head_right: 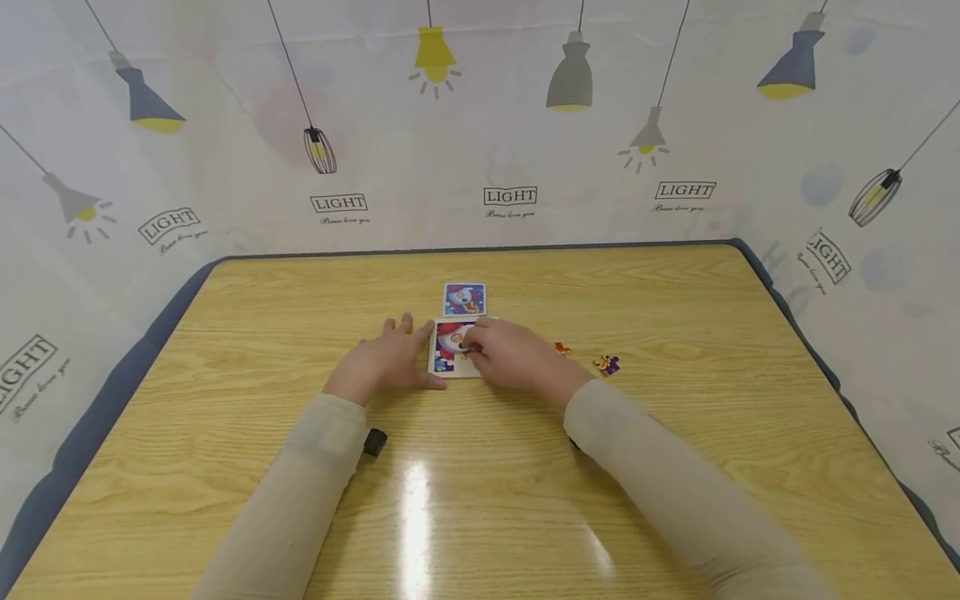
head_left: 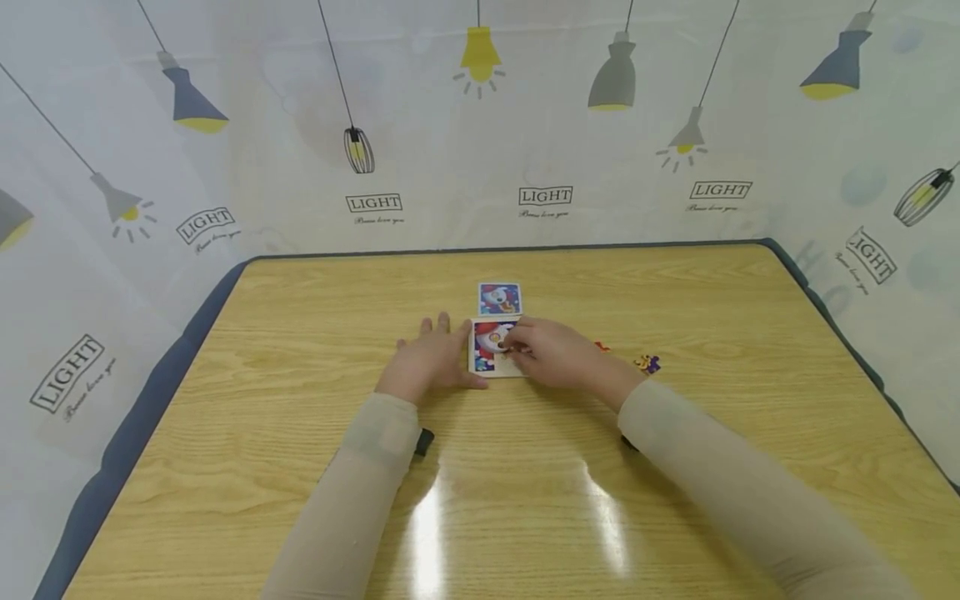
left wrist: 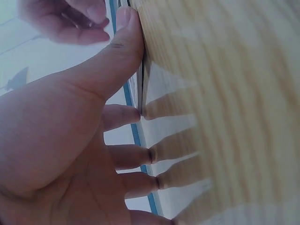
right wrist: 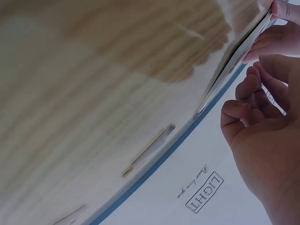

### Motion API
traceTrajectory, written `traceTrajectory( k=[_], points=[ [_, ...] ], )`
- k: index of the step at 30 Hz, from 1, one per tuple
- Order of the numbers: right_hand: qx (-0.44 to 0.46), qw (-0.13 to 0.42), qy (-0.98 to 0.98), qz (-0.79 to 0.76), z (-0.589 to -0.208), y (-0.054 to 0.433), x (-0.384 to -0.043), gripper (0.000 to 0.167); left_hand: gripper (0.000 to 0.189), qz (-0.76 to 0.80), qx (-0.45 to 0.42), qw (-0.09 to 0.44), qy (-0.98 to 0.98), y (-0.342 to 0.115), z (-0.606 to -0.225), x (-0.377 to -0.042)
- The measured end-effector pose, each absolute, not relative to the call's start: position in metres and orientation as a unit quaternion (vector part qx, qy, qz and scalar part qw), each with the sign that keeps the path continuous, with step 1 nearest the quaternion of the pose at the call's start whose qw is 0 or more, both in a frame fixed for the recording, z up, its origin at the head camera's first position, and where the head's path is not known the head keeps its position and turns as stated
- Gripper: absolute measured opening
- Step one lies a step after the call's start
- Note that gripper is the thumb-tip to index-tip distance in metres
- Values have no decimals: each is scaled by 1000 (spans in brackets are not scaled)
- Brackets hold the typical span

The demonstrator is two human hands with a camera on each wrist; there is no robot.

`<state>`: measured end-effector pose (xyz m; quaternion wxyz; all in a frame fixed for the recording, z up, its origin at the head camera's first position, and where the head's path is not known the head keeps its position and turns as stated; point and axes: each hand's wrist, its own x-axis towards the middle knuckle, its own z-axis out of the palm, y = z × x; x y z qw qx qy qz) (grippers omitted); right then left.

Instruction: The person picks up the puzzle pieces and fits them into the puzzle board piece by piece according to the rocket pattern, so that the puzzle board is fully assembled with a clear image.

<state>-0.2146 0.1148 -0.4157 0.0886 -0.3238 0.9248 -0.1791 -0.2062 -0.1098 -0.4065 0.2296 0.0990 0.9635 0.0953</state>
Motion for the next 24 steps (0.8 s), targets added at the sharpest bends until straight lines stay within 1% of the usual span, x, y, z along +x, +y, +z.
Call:
traceTrajectory(
  k=[7,13,17,24],
  points=[
    [-307,79,932,-178,-415,147,-204,25,114,103,89,234,963,-110,-406,-205],
    [-292,54,934,-199,-417,181,-197,27,113,104,93,237,962,-109,-405,-205],
    [-273,47,936,-216,-415,208,-197,28,114,104,94,238,961,-108,-406,-206],
    [-248,51,943,-215,-401,252,-205,30,114,108,88,236,962,-109,-405,-204]
  ],
)
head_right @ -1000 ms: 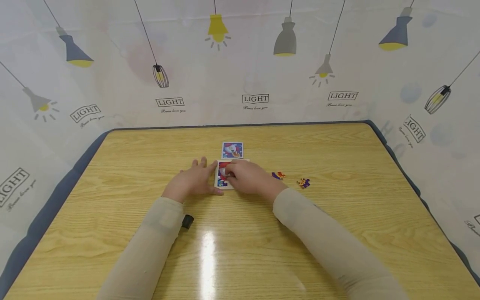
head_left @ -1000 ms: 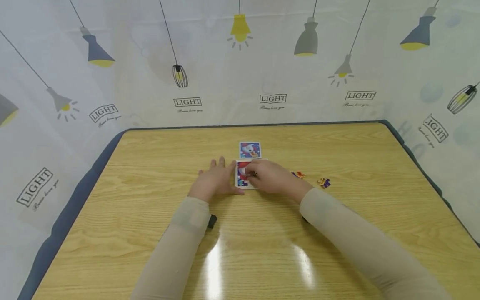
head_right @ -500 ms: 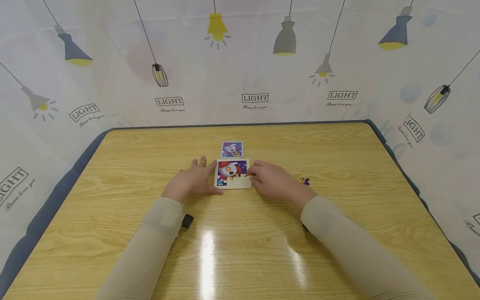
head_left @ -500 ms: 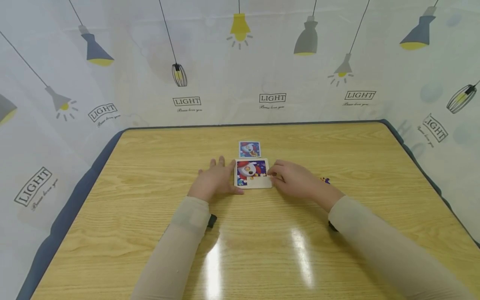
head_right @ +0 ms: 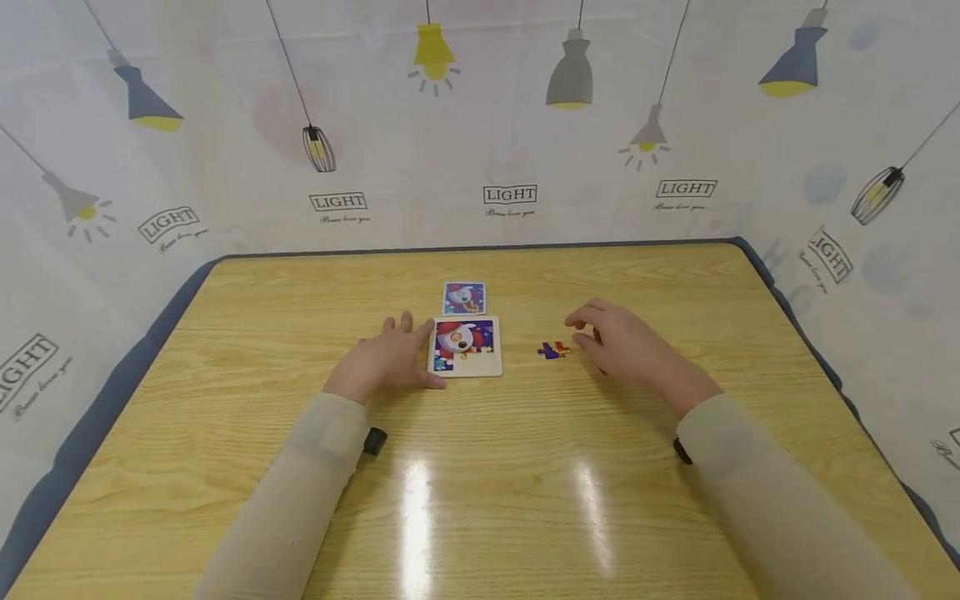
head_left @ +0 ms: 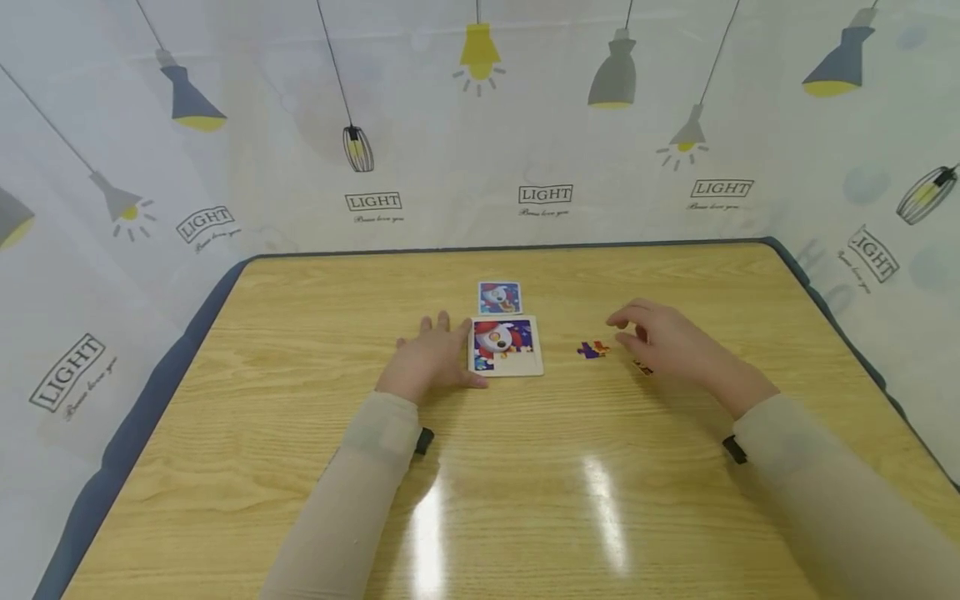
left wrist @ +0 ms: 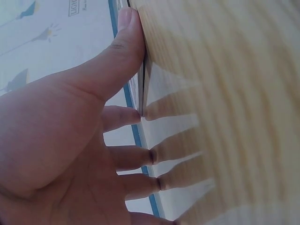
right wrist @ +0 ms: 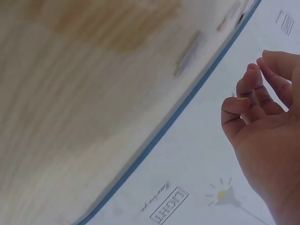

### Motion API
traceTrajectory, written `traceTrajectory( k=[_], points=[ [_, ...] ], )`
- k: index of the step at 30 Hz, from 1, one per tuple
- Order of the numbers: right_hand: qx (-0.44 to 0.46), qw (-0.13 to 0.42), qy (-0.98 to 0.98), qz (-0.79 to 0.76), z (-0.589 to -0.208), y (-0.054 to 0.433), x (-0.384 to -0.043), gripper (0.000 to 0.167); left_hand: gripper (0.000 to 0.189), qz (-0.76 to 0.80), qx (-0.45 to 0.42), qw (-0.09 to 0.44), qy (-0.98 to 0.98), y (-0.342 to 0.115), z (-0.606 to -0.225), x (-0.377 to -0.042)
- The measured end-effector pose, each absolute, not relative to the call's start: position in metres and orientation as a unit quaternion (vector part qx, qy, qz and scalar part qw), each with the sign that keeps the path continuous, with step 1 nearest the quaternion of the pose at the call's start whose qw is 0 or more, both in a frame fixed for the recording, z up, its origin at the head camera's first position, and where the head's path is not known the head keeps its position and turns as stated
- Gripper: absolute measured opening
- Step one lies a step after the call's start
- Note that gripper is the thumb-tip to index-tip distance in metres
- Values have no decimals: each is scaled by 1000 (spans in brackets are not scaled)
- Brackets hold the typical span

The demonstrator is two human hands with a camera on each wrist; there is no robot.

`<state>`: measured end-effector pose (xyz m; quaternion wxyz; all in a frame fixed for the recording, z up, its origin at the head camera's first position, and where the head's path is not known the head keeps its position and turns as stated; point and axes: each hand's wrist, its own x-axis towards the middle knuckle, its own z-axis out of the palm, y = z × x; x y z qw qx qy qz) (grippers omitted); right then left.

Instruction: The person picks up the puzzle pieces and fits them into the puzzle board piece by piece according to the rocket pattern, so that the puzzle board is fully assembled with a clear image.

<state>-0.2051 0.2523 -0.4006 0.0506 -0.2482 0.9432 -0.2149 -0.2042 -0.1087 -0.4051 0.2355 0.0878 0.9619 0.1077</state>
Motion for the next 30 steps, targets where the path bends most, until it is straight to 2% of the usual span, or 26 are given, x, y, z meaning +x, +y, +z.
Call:
traceTrajectory(
  k=[6,17,30],
  points=[
    [-229,75,946,-217,-396,274,-208,35,115,107,86,237,962,-109,-406,-205],
    [-212,119,942,-233,-412,295,-206,39,114,102,89,235,963,-107,-404,-204],
    [-226,139,936,-230,-421,274,-211,44,114,104,85,236,963,-108,-404,-204]
  ],
)
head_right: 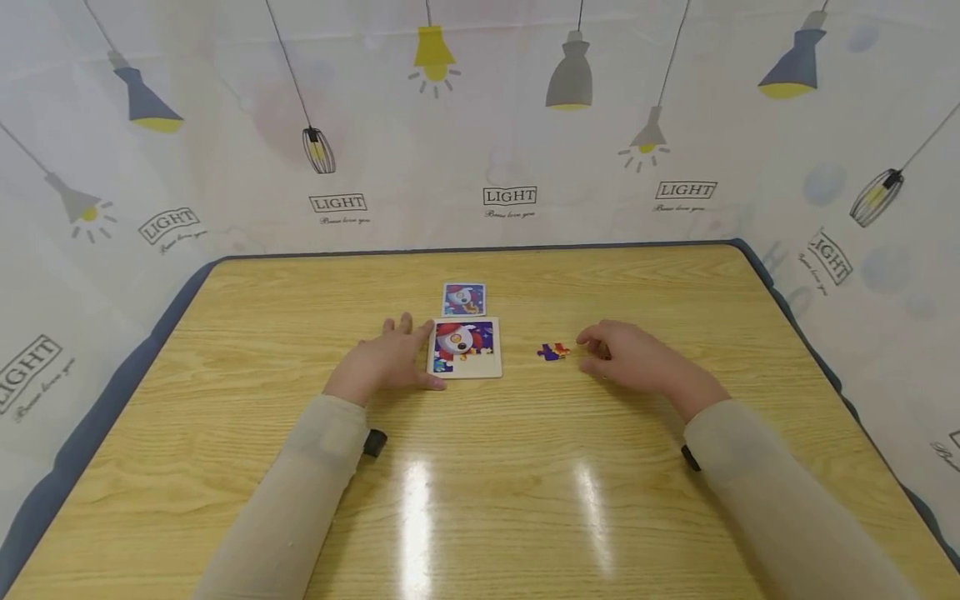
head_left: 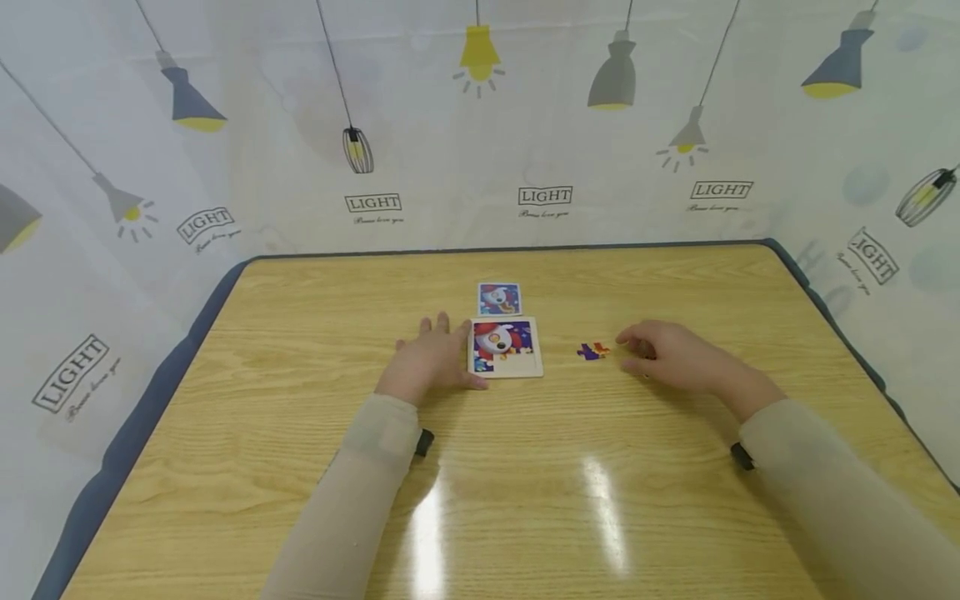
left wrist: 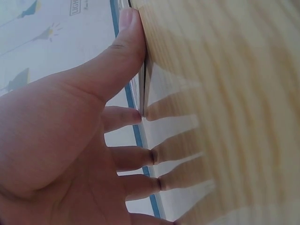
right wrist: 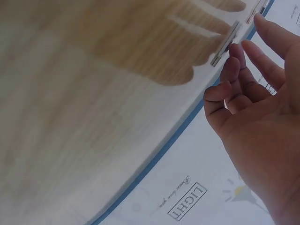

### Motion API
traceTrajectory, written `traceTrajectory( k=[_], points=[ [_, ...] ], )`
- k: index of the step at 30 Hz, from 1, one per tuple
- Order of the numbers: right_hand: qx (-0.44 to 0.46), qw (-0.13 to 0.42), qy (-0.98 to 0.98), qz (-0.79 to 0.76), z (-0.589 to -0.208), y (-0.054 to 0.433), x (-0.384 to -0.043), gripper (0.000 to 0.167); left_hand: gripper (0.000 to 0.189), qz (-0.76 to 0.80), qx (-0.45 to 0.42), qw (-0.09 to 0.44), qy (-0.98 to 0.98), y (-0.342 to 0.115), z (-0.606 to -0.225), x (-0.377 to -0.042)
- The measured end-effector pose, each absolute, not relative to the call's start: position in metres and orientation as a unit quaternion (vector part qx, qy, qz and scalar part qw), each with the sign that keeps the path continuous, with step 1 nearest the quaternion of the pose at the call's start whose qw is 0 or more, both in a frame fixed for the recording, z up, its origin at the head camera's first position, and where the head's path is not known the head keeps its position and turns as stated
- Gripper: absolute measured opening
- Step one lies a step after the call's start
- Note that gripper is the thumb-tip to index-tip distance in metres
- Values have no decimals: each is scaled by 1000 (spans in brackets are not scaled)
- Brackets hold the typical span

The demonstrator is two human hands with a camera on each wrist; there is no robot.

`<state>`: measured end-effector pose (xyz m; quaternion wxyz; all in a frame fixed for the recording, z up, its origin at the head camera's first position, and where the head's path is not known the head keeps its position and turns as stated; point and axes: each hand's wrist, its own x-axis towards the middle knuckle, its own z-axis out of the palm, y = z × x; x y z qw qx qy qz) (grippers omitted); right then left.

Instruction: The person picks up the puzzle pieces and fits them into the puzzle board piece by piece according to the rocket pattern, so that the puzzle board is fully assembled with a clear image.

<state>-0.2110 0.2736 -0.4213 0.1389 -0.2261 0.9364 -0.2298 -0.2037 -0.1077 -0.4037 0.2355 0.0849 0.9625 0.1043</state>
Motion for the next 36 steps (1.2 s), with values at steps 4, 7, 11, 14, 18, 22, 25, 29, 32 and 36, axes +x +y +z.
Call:
traceTrajectory(
  k=[4,7,11,14,18,22,25,29,32,36],
  points=[
    [-239,131,935,-228,-424,260,-216,43,114,108,83,237,962,-108,-404,-204],
    [-253,123,934,-219,-426,253,-220,40,114,110,84,237,962,-108,-404,-204],
    [-256,120,936,-212,-428,246,-223,35,114,109,86,237,961,-108,-404,-203],
    [-250,122,937,-212,-428,244,-224,29,114,109,86,235,962,-108,-405,-203],
    [-252,122,938,-204,-428,243,-224,25,114,110,84,235,962,-108,-405,-203],
    [-252,121,939,-203,-428,241,-223,26,114,110,83,237,962,-109,-405,-203],
    [-240,128,937,-220,-427,236,-222,29,114,108,82,238,962,-109,-406,-204],
    [-230,143,930,-250,-425,226,-221,28,114,107,82,237,962,-110,-406,-204],
    [-230,152,922,-271,-424,217,-221,26,115,110,82,236,962,-110,-406,-203],
    [-228,162,917,-284,-421,204,-219,24,114,111,83,235,962,-109,-405,-203]
  ],
)
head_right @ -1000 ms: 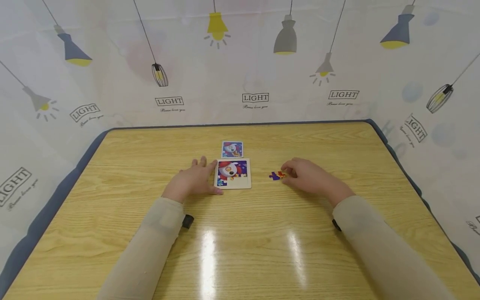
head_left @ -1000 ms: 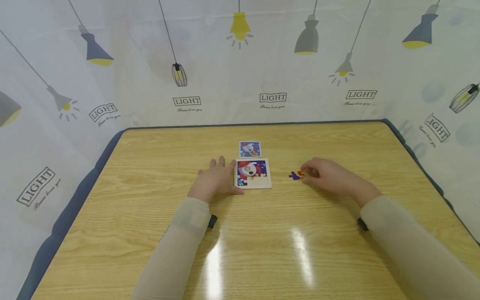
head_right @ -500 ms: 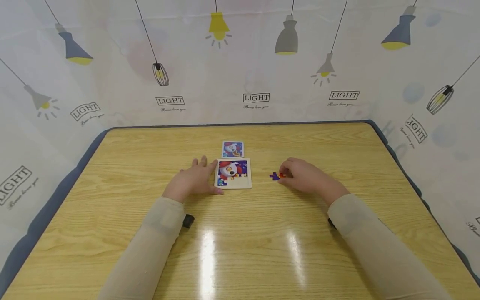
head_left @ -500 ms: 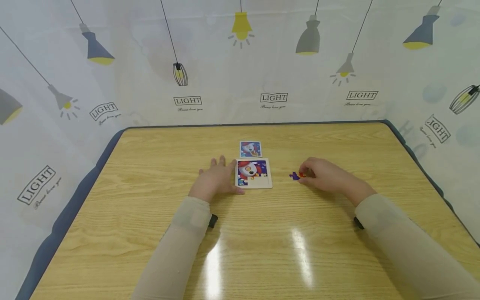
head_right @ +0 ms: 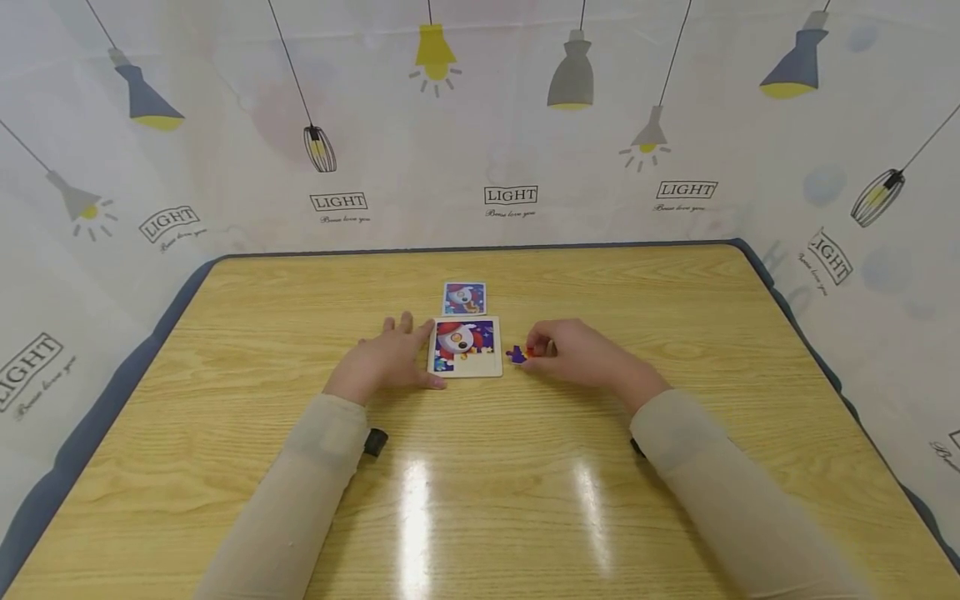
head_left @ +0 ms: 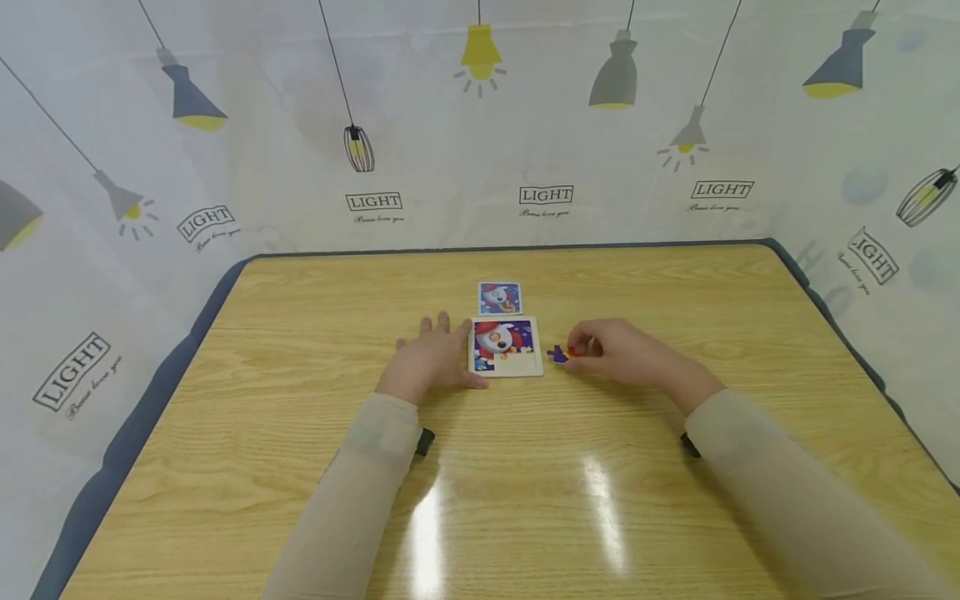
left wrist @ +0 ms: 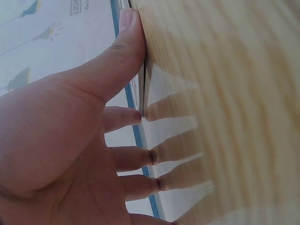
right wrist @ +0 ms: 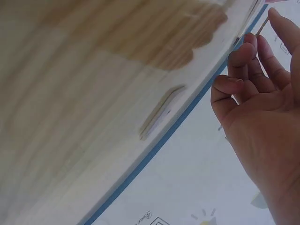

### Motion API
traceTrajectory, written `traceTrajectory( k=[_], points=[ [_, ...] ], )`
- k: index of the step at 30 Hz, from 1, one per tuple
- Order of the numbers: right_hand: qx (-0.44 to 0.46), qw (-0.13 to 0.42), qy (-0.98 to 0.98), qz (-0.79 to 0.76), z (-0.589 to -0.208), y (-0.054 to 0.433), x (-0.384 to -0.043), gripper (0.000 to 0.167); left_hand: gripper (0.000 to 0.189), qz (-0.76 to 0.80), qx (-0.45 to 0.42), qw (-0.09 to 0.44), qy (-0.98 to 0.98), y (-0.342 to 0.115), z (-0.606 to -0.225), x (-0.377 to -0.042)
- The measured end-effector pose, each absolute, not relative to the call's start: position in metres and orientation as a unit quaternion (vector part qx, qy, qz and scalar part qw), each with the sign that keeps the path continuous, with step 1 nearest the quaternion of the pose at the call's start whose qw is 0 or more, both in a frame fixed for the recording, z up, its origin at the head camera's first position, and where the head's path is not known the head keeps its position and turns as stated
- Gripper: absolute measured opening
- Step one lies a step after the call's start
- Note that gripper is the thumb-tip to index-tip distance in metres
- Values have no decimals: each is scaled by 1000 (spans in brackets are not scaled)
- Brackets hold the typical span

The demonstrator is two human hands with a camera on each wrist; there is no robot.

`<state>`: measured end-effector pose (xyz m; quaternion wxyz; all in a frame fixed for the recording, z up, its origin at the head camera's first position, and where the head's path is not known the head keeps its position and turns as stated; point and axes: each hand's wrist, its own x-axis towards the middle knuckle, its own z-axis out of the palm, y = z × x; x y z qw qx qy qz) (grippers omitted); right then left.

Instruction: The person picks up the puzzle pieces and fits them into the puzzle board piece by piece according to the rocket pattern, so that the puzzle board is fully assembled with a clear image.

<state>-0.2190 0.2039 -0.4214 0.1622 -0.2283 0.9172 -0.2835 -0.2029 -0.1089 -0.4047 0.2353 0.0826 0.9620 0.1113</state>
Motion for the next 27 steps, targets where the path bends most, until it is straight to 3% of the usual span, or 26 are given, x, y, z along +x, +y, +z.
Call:
traceTrajectory(
  k=[27],
  points=[
    [-259,169,914,-263,-414,125,-218,27,113,104,85,233,963,-109,-403,-203]
  ],
)
